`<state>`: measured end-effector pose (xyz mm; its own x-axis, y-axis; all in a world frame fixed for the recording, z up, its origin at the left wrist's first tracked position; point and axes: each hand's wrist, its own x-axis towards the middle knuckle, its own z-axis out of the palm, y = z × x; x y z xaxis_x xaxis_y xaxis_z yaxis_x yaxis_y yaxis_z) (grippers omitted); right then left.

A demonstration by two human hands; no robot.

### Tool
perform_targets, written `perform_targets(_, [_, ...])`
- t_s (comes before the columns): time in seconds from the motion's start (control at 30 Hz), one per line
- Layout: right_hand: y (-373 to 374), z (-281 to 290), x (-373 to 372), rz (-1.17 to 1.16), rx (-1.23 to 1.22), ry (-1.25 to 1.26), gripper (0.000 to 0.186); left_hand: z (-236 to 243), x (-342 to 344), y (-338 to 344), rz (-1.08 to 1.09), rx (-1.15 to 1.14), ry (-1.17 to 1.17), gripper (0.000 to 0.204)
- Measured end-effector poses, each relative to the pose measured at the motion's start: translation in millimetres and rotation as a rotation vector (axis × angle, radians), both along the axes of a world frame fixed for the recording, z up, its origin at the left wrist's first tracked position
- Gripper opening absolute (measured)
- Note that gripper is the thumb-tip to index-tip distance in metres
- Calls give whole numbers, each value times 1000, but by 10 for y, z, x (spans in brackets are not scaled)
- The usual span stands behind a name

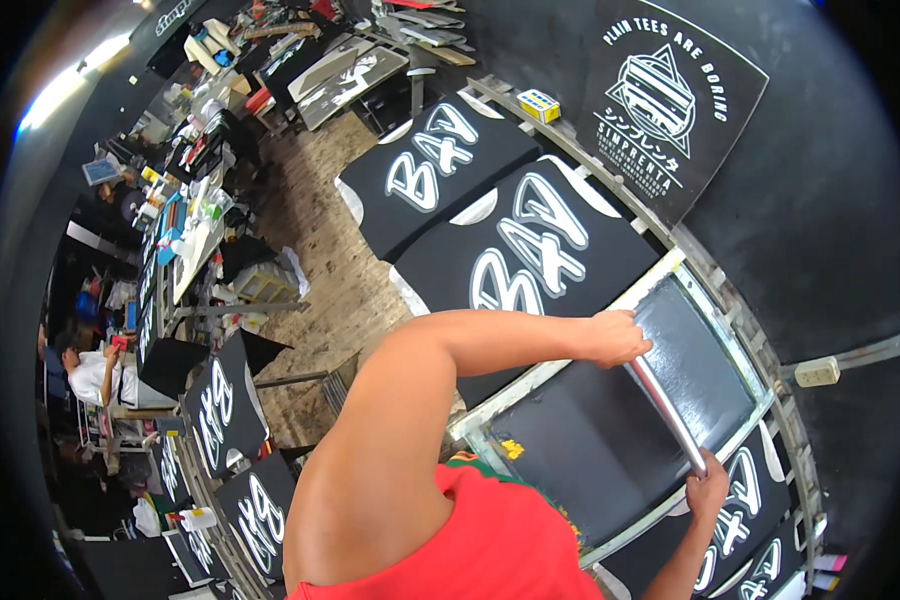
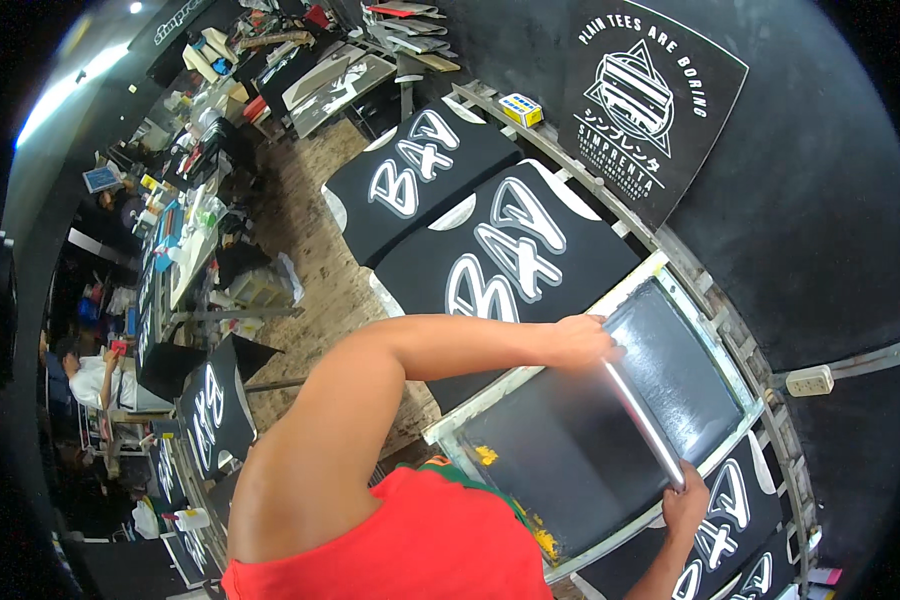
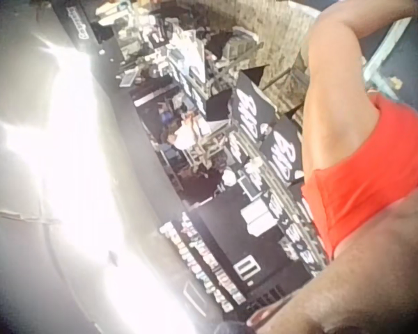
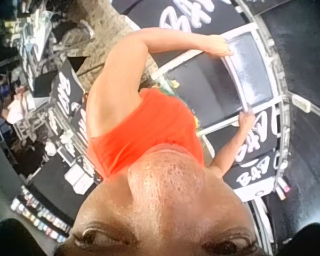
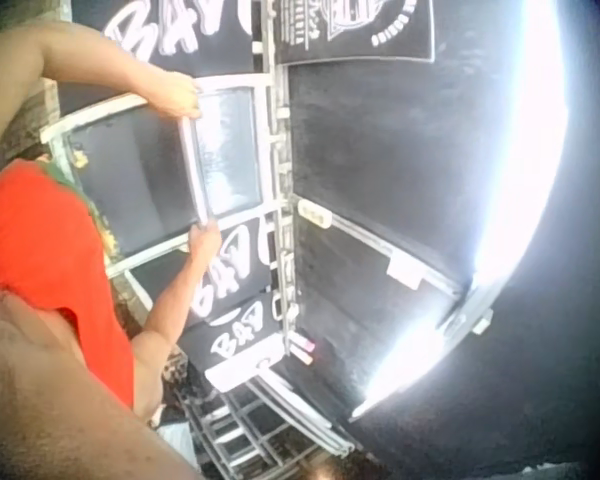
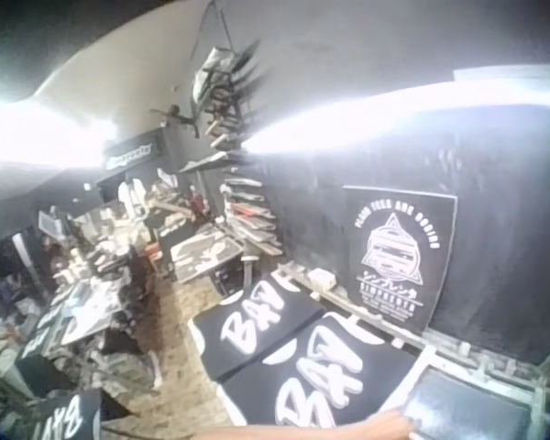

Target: Manually applying white ink to a series of black t-shirts using a screen and a squeegee on a long printing table.

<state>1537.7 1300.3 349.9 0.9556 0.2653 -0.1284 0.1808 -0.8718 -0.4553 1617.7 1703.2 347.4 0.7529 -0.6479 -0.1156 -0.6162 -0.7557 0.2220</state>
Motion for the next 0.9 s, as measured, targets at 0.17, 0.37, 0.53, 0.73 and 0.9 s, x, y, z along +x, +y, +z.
perform_targets(0.17, [-305, -262, 95, -26, -210, 11, 55, -62, 328, -201, 9, 29, 100, 19])
perform_targets(0.37, [-272, -335, 534, -62, -128, -27, 46, 27, 479, -163, 78, 69, 27, 43])
perform_targets(0.53, [-329, -200, 829, -135, -170, -76, 44, -181, 862, -393, 59, -45, -110, 50])
perform_targets(0.73, [-450, -499, 1444, -165, -279, -72, 42, -460, 1486, -535, 121, -28, -102, 46])
perform_targets(0.9, [-439, -741, 1655, -190, -273, -121, 44, -720, 1529, -493, 198, 37, -114, 50])
